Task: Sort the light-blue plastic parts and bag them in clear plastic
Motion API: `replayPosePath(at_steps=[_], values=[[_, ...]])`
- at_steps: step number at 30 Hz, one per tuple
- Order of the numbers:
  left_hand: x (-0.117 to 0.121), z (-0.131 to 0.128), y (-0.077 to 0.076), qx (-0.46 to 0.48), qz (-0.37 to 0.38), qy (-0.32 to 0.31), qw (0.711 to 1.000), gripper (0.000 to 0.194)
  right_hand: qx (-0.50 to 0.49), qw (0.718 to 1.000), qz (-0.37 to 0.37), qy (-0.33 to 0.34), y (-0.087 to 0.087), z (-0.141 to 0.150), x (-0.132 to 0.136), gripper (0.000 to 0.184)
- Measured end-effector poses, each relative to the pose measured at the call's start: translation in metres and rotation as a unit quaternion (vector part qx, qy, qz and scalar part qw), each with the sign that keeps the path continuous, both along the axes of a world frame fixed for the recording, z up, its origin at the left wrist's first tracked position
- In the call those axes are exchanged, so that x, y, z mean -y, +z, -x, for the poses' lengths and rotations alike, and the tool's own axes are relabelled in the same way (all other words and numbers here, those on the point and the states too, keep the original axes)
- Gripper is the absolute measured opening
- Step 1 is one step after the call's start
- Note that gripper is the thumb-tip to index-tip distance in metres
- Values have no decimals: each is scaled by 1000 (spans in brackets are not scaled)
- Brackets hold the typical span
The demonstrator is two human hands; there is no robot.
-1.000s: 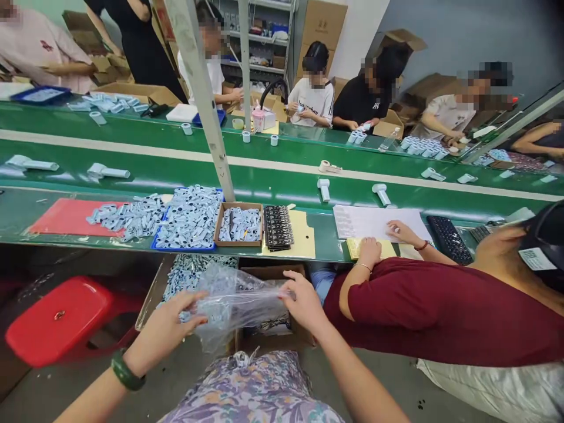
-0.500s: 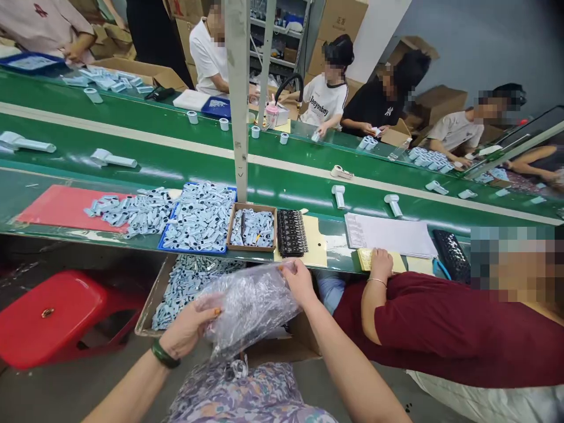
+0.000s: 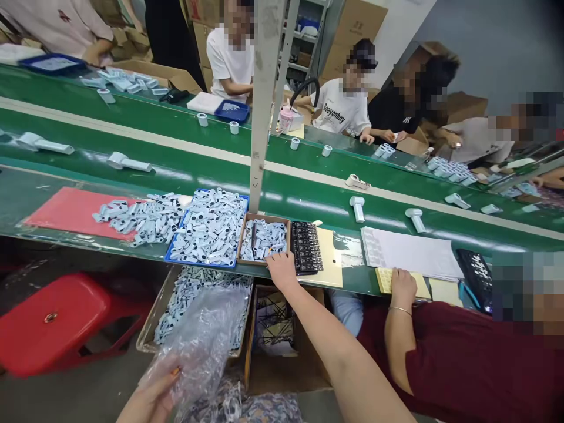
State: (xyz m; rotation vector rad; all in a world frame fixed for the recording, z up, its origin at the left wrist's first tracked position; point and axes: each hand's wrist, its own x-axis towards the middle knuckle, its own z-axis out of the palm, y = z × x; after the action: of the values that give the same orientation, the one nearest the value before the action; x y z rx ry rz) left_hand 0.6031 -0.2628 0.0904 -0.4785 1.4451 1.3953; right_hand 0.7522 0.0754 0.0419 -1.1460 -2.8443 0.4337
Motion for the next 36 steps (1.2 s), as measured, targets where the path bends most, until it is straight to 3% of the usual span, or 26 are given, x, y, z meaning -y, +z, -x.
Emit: replayPosePath(at_steps=[3,6,15,19,22,26,29,34,36], values=[[0,-6,-6,27,-16,2,1000,52,32,999,-32,29,-4,0,-6,24],[-5,-8,-12,45,-9,-1,999,57,39,996,-62,44,6,-6,-11,25],[-56,-7,-5,21,-108,-40,993,59,-5,989,-142,38,80,-19,-34,24],[-109,-10,9,7,-195,-79,978,42,-28,985,-169,7,113,-47,-41,21],[-165,-12,31,-41,-271,-103,956,34,-37,981,-187,-22,130,-77,-41,17],[-229,-17,54,-63,-360,-24,931,51,-39,976,-206,-63,143,-114,-39,12],[-255,-27,34,-53,-353,28,934,64,-42,973,-211,-89,148,-133,-37,11],[-257,-51,-44,-20,-254,60,965,72,-48,973,-201,-100,149,-142,-32,11],[-249,-57,-63,-1,-224,70,972,74,-54,977,-185,-93,147,-138,-30,12]])
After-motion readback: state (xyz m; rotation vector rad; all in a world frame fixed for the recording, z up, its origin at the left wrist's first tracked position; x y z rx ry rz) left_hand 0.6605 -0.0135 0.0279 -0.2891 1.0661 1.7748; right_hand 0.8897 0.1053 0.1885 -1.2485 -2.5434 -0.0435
